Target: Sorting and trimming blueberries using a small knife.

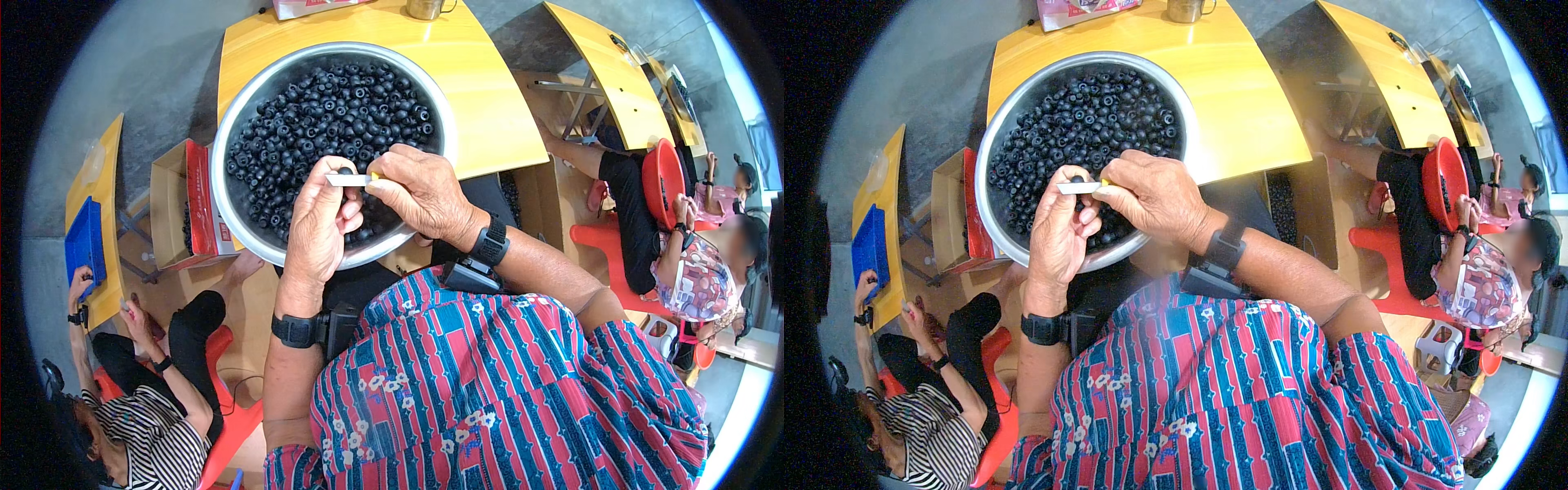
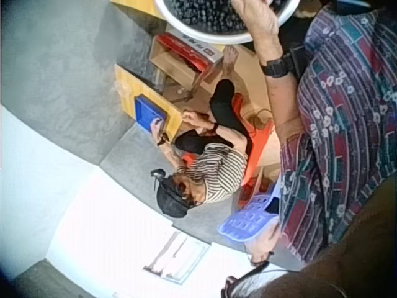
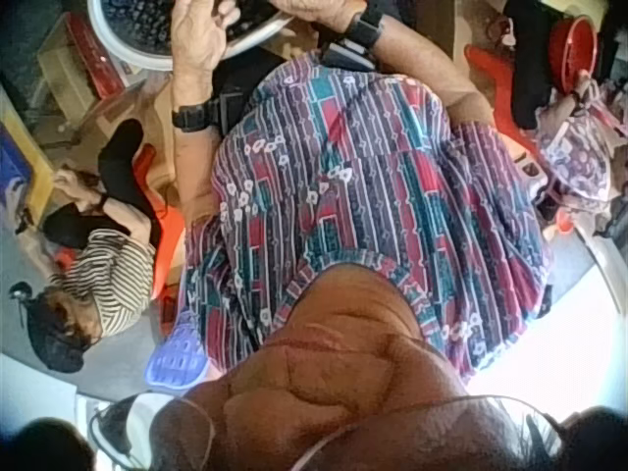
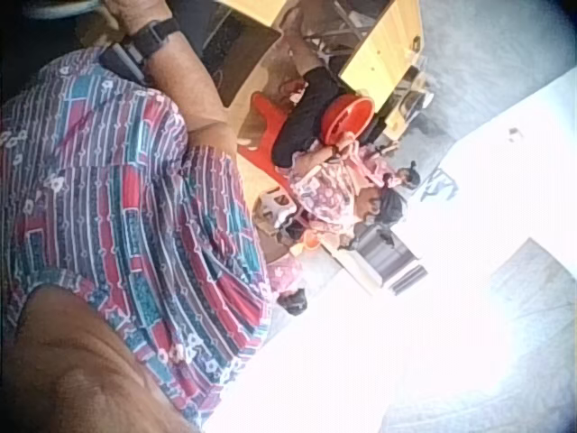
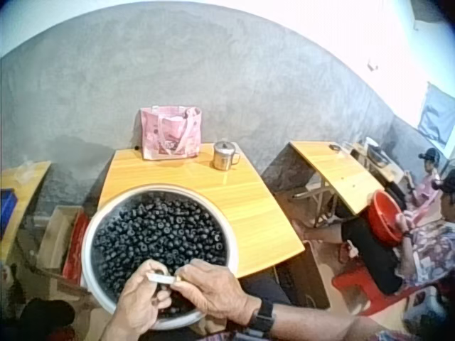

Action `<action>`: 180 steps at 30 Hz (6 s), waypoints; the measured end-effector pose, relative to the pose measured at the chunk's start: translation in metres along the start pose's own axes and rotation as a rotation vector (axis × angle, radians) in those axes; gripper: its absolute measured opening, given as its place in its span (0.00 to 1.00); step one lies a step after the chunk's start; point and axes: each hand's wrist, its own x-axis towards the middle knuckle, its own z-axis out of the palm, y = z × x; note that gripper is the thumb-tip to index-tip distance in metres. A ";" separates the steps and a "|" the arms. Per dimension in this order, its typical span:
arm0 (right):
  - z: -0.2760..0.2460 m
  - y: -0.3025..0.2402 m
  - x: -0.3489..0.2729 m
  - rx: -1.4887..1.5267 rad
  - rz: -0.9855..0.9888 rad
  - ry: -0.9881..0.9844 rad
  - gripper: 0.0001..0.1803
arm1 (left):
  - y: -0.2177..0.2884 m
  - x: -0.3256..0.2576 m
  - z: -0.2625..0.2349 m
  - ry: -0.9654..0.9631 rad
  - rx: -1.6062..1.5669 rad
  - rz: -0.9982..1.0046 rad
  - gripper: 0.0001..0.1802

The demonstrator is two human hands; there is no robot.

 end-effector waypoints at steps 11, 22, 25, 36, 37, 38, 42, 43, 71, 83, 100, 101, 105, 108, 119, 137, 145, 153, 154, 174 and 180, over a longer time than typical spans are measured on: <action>0.005 0.006 0.000 0.009 0.016 0.034 0.11 | 0.001 -0.002 0.004 0.056 -0.041 -0.024 0.13; 0.001 -0.002 -0.001 0.006 -0.010 0.005 0.10 | 0.001 -0.001 -0.001 -0.016 0.003 -0.002 0.14; 0.003 0.000 -0.001 -0.008 -0.015 0.026 0.11 | 0.000 -0.002 0.002 0.012 -0.052 -0.001 0.11; 0.004 0.001 0.000 -0.011 0.007 0.013 0.13 | -0.001 -0.001 -0.005 -0.006 -0.024 0.001 0.12; 0.005 0.001 0.000 -0.011 0.006 0.015 0.13 | -0.001 -0.001 -0.005 0.001 -0.031 -0.001 0.12; 0.006 0.001 0.001 -0.002 0.016 0.022 0.14 | -0.001 -0.001 -0.006 0.000 -0.029 0.001 0.12; 0.006 0.002 0.001 -0.003 0.052 0.021 0.15 | -0.002 0.000 -0.007 0.016 -0.057 0.003 0.12; 0.006 0.002 0.001 -0.002 0.050 0.023 0.15 | -0.002 0.000 -0.007 0.020 -0.075 0.005 0.12; 0.006 0.002 -0.003 0.043 -0.069 0.053 0.23 | -0.002 0.003 -0.010 0.031 -0.084 -0.048 0.14; 0.000 0.007 -0.001 0.245 0.032 0.140 0.19 | 0.001 0.002 -0.007 0.038 -0.114 0.030 0.12; 0.002 0.001 -0.003 0.000 -0.084 0.073 0.12 | 0.002 0.000 0.003 -0.025 0.024 0.057 0.14; 0.002 0.001 -0.003 -0.005 -0.087 0.075 0.12 | 0.001 0.000 0.002 -0.025 0.034 0.064 0.14; 0.001 0.002 -0.003 0.012 -0.114 0.059 0.10 | 0.001 0.000 0.002 -0.008 0.062 0.083 0.15; 0.002 0.003 -0.003 0.009 -0.102 0.060 0.10 | 0.001 -0.001 0.002 -0.013 0.054 0.090 0.15; 0.000 -0.001 -0.002 0.020 -0.068 0.080 0.10 | 0.001 -0.001 0.003 0.003 0.078 0.082 0.16; 0.002 0.006 0.001 0.271 0.020 0.219 0.15 | 0.000 0.001 0.006 0.042 0.076 0.028 0.13; 0.010 0.008 -0.002 0.208 0.013 0.194 0.17 | -0.005 0.003 -0.004 0.028 0.035 -0.022 0.09; 0.007 0.004 -0.003 0.176 -0.001 0.247 0.16 | -0.003 0.004 -0.004 0.068 0.018 -0.060 0.11; 0.008 0.006 -0.003 0.161 -0.016 0.251 0.16 | -0.003 0.004 -0.004 0.069 0.017 -0.058 0.11; -0.002 0.005 -0.003 0.086 -0.095 0.130 0.09 | 0.001 0.007 0.005 0.139 -0.018 -0.081 0.10; -0.001 0.002 -0.004 0.056 -0.001 0.049 0.12 | 0.004 0.004 0.004 0.105 -0.089 -0.088 0.15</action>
